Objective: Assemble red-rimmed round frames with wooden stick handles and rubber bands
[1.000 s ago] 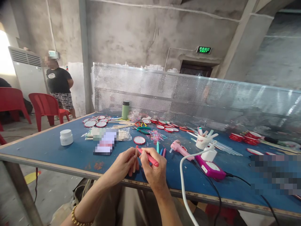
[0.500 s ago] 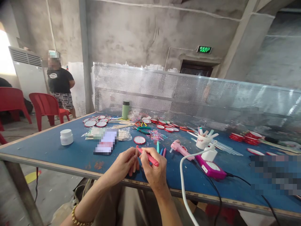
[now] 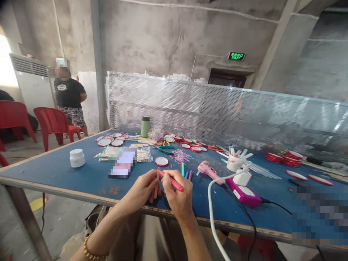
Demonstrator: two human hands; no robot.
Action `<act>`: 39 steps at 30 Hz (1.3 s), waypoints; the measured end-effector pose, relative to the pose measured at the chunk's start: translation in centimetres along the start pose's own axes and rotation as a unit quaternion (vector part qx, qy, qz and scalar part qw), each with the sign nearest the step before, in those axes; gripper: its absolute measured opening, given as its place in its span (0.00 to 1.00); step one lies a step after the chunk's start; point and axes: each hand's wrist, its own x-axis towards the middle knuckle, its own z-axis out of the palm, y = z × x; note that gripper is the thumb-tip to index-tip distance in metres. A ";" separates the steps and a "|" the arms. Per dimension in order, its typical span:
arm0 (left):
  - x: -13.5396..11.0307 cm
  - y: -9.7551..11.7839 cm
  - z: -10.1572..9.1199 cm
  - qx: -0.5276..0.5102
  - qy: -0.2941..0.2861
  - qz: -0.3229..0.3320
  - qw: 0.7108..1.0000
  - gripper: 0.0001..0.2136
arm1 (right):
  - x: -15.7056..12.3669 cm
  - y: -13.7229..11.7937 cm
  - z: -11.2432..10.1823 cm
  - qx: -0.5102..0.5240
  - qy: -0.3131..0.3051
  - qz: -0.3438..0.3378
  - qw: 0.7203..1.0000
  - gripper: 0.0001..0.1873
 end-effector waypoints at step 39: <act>0.0 -0.1 0.0 0.006 0.000 0.007 1.000 0.10 | 0.0 0.0 0.0 0.003 -0.005 0.009 1.000 0.10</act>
